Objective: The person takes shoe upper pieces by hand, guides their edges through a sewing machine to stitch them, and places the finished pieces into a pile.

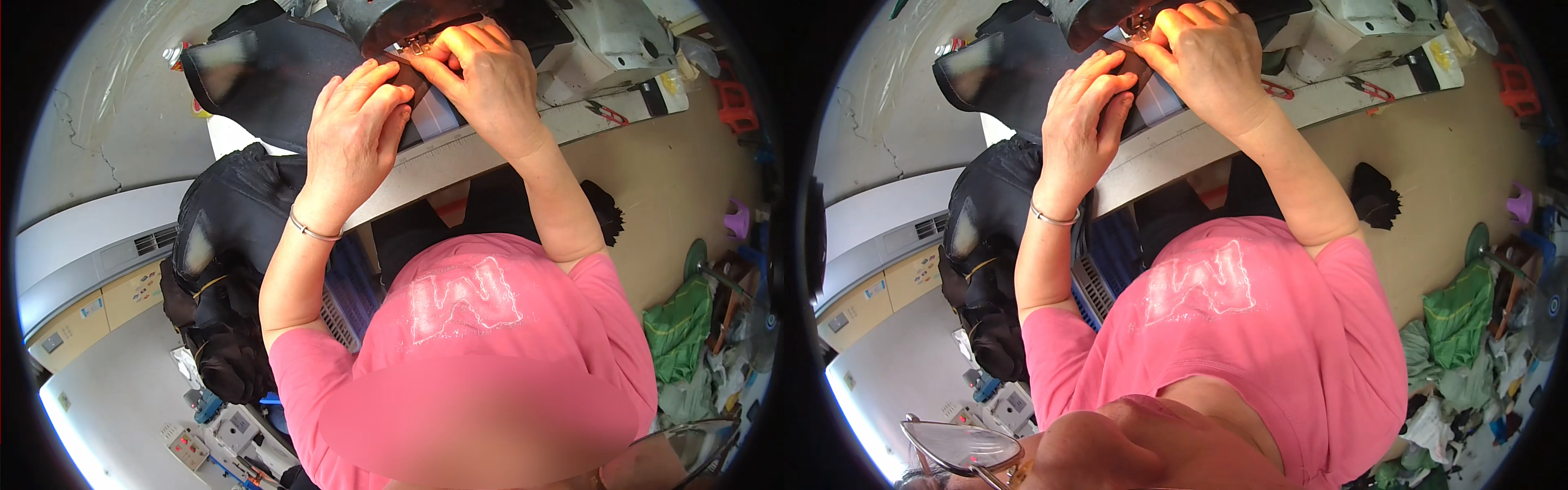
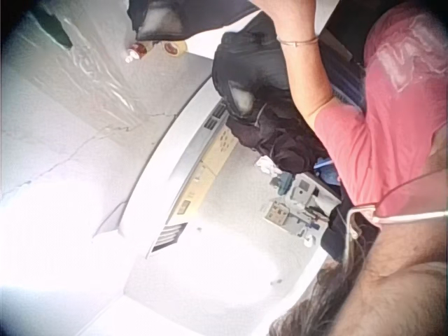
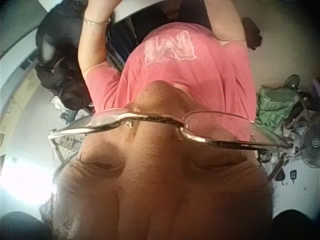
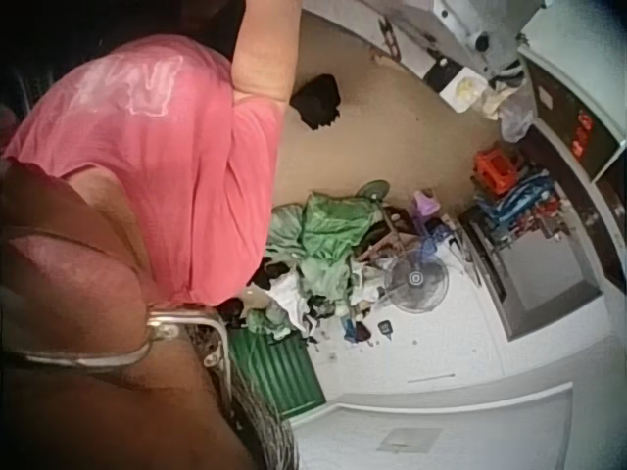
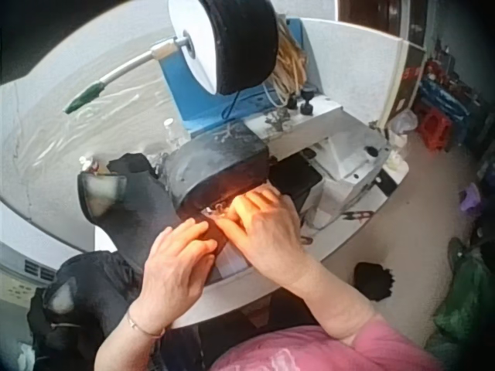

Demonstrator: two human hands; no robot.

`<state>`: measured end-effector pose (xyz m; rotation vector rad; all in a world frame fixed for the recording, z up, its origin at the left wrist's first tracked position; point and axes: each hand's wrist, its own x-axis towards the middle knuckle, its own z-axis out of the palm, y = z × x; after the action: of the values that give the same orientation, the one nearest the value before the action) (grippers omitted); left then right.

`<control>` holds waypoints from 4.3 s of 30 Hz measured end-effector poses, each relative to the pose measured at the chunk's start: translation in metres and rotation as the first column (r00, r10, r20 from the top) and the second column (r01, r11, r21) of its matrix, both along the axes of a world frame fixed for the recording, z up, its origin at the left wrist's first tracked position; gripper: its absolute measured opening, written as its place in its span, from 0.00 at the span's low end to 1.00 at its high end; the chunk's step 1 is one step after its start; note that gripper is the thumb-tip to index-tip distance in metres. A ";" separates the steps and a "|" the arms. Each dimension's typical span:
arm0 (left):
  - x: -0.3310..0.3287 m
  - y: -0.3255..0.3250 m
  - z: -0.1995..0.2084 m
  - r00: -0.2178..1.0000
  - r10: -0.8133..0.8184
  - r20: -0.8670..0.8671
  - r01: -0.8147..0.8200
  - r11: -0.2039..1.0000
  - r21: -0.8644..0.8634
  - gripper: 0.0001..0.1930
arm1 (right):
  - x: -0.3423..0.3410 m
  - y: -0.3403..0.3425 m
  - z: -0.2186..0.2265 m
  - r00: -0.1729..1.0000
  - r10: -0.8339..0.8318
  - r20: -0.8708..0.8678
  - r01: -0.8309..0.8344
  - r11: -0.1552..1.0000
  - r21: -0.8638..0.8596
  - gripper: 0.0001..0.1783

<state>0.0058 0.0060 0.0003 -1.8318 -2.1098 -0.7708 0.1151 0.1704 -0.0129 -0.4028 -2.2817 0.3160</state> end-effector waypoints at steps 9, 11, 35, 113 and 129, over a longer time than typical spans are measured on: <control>-0.007 -0.002 -0.003 0.999 -0.009 0.035 0.010 1.000 -0.007 0.08 | -0.003 -0.001 -0.004 1.000 -0.024 -0.004 0.024 1.000 0.004 0.13; -0.018 -0.001 0.001 0.999 -0.051 0.001 0.051 0.999 -0.007 0.08 | 0.000 0.001 -0.008 1.000 -0.011 -0.028 0.011 1.000 -0.026 0.11; -0.048 0.012 0.003 0.999 -0.030 -0.024 0.027 0.993 -0.119 0.23 | 0.016 -0.003 -0.005 0.993 0.022 0.115 -0.045 0.979 0.201 0.14; -0.023 -0.020 0.006 0.987 0.042 0.153 -0.014 0.984 -0.180 0.14 | 0.057 -0.049 -0.022 0.915 0.386 -0.119 -0.374 0.920 0.114 0.08; -0.012 0.009 0.039 0.899 0.329 -0.290 -0.428 0.800 -0.420 0.19 | 0.001 -0.113 -0.116 0.847 0.385 -0.368 -0.484 0.270 -0.832 0.32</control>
<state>-0.0063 0.0147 0.0390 -1.4986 -2.5590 0.0459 0.1158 0.0574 -0.1293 -0.2357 -1.8482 1.9142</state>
